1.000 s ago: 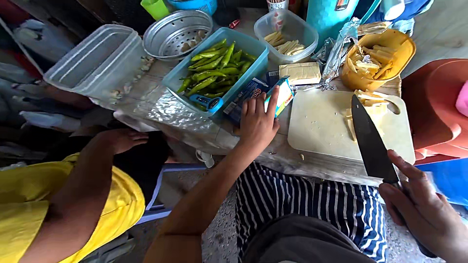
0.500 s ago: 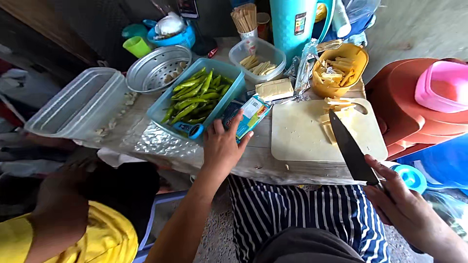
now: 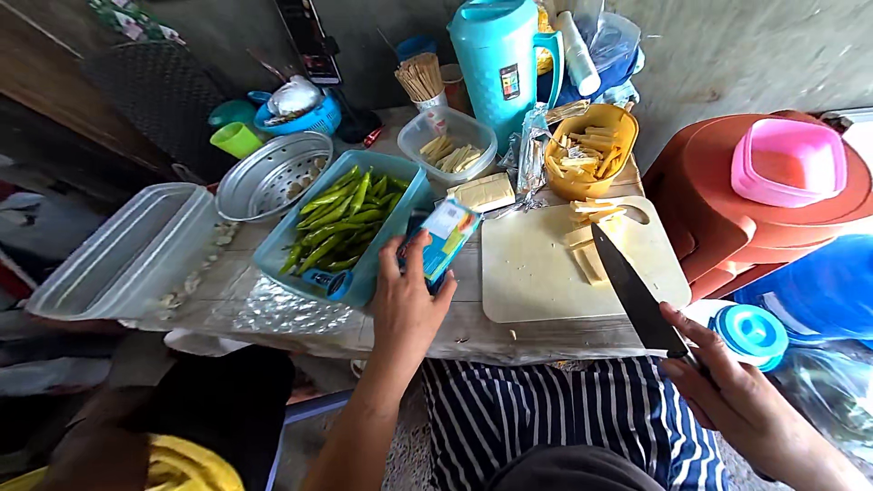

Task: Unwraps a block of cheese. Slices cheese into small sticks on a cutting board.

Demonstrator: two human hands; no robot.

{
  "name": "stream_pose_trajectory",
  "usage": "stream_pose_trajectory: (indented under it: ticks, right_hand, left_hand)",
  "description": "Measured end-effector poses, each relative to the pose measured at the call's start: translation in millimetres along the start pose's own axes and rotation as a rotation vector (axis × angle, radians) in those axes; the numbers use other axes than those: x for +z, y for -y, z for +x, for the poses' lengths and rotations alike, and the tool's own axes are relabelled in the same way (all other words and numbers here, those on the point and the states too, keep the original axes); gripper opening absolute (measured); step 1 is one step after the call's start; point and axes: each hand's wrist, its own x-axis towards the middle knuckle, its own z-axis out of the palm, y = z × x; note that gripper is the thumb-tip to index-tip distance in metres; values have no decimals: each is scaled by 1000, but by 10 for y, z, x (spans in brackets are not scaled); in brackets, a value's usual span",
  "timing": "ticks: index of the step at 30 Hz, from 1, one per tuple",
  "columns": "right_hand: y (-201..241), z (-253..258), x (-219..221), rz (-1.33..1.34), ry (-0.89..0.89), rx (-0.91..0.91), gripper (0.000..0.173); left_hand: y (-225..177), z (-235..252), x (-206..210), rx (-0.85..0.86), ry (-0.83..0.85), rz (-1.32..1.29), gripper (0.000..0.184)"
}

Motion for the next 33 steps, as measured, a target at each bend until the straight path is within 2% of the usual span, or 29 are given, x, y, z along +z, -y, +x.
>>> stream_pose_trajectory:
  ticks: [4,8,10,12,13,15,18,21,23,25,27,30,33]
  right_hand:
    - [-4,21,2,11,-9,-6,54]
    - [84,54,18,-9,-17,-38,53]
    - [119,30,8,-38,-23,-38,54]
    - [159,-24,-27,-42,-13,-3,56]
    - [175,-53,-64,-46,0,21,57]
    - [183,-95,-115,-43,9,61,58]
    - [146,-123,-123,-32,2,69,58]
    - [133,-94,-95,-40,-16,40,56]
    - [157,-75,-75,-35,-20,21,56]
    - [197,-61,-66,-5,-12,18,57]
    - [196,-66,-68,36,9,32,57]
    - [135,-57,-79,44,26,74,58]
    - [108,53,-23,-190,25,89,55]
  left_hand:
    - [-525,267,-91,129,-166,-236,69]
    - [-1012,791,419,213,-278,-470,71]
    - [-1158,1004,749,144,-183,-341,68]
    - [-1249,1131,932,31,61,-81,68]
    - [-1277,1179,981,8,117,33,69]
    - [-1304,1248,1003,3,76,156,67]
    - [-1277,1339,964,-29,65,191,66]
    - [-1250,1350,929,-52,44,144,85]
    - [-1228,1238,849,-43,13,74,92]
    - [-1142,1039,648,-29,-5,-5,92]
    - [-938,777,372,-41,-20,-37,84]
    - [-436,338,58,-196,47,25,79]
    - [-13,1,43,-426,170,142,93]
